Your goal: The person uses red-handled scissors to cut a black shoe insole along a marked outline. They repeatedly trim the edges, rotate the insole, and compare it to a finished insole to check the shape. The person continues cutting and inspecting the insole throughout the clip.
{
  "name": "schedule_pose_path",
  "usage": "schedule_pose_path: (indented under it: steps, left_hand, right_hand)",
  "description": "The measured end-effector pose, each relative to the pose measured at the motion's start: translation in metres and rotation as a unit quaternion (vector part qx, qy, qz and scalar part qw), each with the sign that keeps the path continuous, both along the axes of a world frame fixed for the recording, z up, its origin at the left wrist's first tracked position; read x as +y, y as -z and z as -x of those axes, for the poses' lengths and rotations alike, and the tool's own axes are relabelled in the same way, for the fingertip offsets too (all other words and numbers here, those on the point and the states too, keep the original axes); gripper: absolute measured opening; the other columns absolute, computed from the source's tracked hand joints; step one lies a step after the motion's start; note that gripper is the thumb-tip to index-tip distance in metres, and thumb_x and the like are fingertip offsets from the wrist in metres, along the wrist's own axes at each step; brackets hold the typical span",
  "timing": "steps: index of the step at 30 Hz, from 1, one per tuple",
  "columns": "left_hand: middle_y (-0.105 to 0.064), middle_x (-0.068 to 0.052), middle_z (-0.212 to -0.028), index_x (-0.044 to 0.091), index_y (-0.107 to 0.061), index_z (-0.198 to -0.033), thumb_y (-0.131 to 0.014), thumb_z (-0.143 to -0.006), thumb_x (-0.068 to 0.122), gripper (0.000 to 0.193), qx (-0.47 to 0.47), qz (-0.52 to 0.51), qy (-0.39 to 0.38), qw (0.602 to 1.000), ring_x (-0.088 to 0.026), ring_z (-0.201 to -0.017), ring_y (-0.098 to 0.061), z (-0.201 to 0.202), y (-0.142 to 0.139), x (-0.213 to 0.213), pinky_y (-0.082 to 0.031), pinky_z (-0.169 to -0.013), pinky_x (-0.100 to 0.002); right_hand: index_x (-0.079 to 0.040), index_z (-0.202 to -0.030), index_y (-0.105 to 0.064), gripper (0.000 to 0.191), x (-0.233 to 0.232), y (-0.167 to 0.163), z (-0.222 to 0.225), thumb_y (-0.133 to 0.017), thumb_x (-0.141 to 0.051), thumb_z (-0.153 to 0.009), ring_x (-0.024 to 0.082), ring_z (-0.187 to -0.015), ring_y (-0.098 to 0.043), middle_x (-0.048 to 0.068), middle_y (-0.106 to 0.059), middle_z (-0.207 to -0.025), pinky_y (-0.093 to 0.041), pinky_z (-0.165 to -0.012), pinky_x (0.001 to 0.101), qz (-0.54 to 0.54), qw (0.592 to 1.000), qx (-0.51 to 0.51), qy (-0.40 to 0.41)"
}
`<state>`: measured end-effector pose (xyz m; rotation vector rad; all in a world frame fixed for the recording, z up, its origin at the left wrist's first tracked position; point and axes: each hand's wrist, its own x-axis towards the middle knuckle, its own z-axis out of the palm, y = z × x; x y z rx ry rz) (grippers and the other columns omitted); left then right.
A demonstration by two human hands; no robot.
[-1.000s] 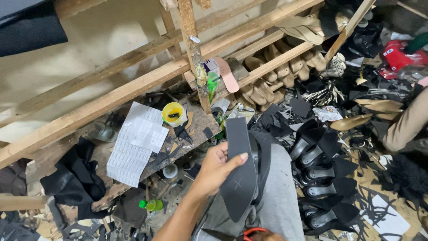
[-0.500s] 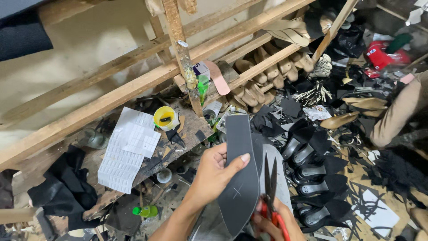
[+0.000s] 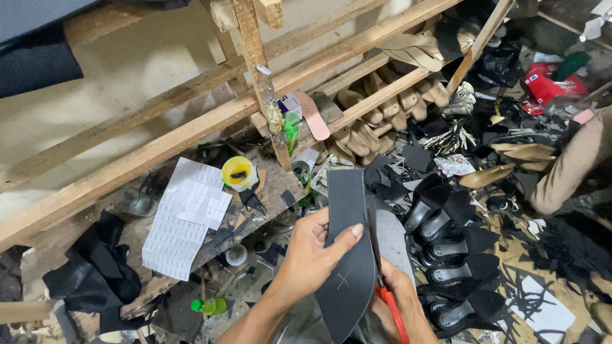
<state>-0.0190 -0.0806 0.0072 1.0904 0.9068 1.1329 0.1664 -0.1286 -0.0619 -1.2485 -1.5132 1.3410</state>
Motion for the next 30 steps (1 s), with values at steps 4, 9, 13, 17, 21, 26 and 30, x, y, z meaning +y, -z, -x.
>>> schedule_pose_path:
  steps: [4, 9, 13, 17, 21, 26, 30]
  left_hand:
    - [-0.073, -0.004, -0.092, -0.003, -0.069, -0.11, -0.068, -0.095, 0.006, 0.017, 0.005, 0.019, -0.002, 1.0, -0.006, -0.08, -0.065, -0.003, 0.002, 0.0, -0.056, -0.071, -0.025]
    - [-0.073, -0.004, -0.091, -0.004, -0.069, -0.109, -0.068, -0.096, 0.005, 0.016, -0.012, 0.008, -0.009, 1.0, -0.006, -0.078, -0.064, -0.004, 0.007, -0.001, -0.056, -0.069, -0.024]
    - [-0.073, -0.003, -0.09, -0.003, -0.068, -0.108, -0.068, -0.095, 0.005, 0.015, -0.009, 0.014, -0.015, 1.0, -0.006, -0.077, -0.065, -0.004, 0.011, -0.001, -0.056, -0.068, -0.024]
    - [-0.072, -0.003, -0.09, -0.003, -0.069, -0.109, -0.067, -0.096, 0.006, 0.016, -0.012, 0.009, -0.015, 1.0, -0.006, -0.077, -0.064, -0.005, 0.015, -0.001, -0.055, -0.068, -0.024]
    - [-0.072, -0.004, -0.097, -0.003, -0.067, -0.113, -0.068, -0.096, 0.005, 0.018, -0.053, -0.01, -0.026, 0.998, -0.006, -0.084, -0.065, -0.007, 0.018, 0.0, -0.056, -0.074, -0.024]
    - [-0.071, -0.005, -0.098, -0.004, -0.067, -0.116, -0.066, -0.099, 0.006, 0.02, -0.069, -0.014, -0.037, 0.997, -0.007, -0.084, -0.064, -0.008, 0.017, 0.001, -0.055, -0.074, -0.024]
    - [-0.071, -0.004, -0.099, -0.003, -0.066, -0.119, -0.065, -0.097, 0.004, 0.023, -0.08, 0.014, -0.002, 0.997, -0.007, -0.085, -0.064, -0.017, 0.014, -0.011, -0.056, -0.075, -0.024]
  right_hand:
    - [-0.004, -0.12, -0.07, 0.042, 0.0, 0.001, 0.001, -0.066, 0.004, -0.079, 0.011, -0.079, -0.072, 0.009, -0.082, -0.085, -0.058, -0.073, 0.0278, -0.011, 0.999, -0.028, 0.016]
    - [-0.004, -0.117, -0.072, 0.04, 0.0, 0.012, -0.002, -0.063, 0.006, -0.079, 0.01, -0.075, -0.074, 0.009, -0.081, -0.083, -0.058, -0.071, 0.0268, -0.049, 0.998, -0.035, 0.017]
    - [0.0, -0.119, -0.071, 0.045, -0.002, 0.019, -0.003, -0.054, 0.009, -0.079, 0.011, -0.079, -0.072, 0.01, -0.082, -0.088, -0.057, -0.074, 0.0261, -0.065, 0.998, 0.017, 0.001]
    - [0.002, -0.117, -0.071, 0.045, -0.002, 0.019, -0.002, -0.049, 0.009, -0.079, 0.011, -0.083, -0.073, 0.011, -0.082, -0.092, -0.057, -0.077, 0.0254, -0.075, 0.996, 0.053, -0.004]
    - [0.001, -0.114, -0.072, 0.04, -0.004, 0.011, -0.001, -0.053, 0.007, -0.079, 0.011, -0.079, -0.074, 0.01, -0.083, -0.087, -0.058, -0.073, 0.0258, -0.081, 0.997, 0.008, 0.001]
    - [-0.001, -0.121, -0.072, 0.042, -0.002, -0.001, 0.004, -0.058, -0.001, -0.082, 0.016, -0.067, -0.07, 0.013, -0.08, -0.078, -0.054, -0.061, 0.0313, 0.004, 1.0, -0.01, 0.016]
    - [0.004, -0.131, -0.057, 0.045, 0.001, -0.008, 0.003, -0.058, -0.005, -0.087, 0.015, -0.077, -0.073, 0.009, -0.078, -0.09, -0.057, -0.068, 0.0302, -0.172, 0.985, 0.009, 0.018]
